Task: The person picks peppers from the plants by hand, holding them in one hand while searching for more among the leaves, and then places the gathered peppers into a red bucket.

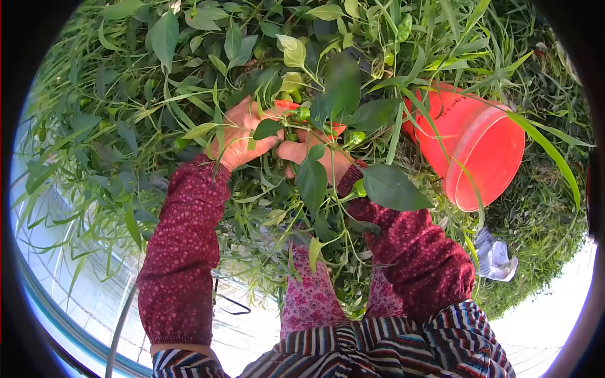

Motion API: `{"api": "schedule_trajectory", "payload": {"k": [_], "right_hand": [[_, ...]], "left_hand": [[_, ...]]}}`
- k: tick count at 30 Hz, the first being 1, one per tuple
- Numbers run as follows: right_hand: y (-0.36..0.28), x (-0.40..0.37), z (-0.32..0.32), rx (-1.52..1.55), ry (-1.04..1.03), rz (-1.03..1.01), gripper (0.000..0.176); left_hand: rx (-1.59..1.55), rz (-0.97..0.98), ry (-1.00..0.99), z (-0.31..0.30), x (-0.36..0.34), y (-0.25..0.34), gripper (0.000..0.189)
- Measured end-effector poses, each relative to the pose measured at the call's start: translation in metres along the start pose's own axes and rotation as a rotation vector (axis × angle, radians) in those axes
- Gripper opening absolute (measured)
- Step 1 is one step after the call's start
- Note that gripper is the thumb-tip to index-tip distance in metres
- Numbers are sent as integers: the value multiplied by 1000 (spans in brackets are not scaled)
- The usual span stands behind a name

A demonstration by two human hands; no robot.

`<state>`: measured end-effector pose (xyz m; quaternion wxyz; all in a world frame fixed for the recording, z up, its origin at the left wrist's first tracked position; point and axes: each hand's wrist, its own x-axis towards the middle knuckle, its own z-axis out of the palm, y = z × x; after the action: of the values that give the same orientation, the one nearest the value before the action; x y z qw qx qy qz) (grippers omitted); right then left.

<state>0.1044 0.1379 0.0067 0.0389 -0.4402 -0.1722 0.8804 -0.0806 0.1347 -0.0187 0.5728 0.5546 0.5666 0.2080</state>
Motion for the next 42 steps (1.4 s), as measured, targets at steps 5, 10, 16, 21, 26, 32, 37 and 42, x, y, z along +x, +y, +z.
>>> {"api": "schedule_trajectory", "payload": {"k": [5, 10, 16, 21, 26, 32, 37, 42], "right_hand": [[90, -16, 35, -508, -342, -188, 42], [36, -36, -28, -53, -455, -191, 43], [-7, -13, -59, 97, 41, -110, 17], [-23, 39, -49, -185, 223, -202, 14], [-31, 70, -37, -662, 384, -505, 26], [-56, 96, -26, -965, 396, -432, 32], [-35, 120, -21, -1022, 326, -554, 43], [-30, 105, -12, -1135, 321, -560, 40]], "left_hand": [[377, 121, 99, -16, 34, 18, 29], [-441, -270, 124, -57, 16, 4, 31], [-820, -148, 114, -85, -6, -43, 50], [-912, -127, 212, -85, -8, -34, 47], [-1012, -134, 270, -98, -21, -76, 34], [-1441, -152, 186, -108, -46, -132, 25], [-1072, -71, 358, -103, -42, -135, 24], [-981, -85, 291, -89, -20, -98, 31]]}}
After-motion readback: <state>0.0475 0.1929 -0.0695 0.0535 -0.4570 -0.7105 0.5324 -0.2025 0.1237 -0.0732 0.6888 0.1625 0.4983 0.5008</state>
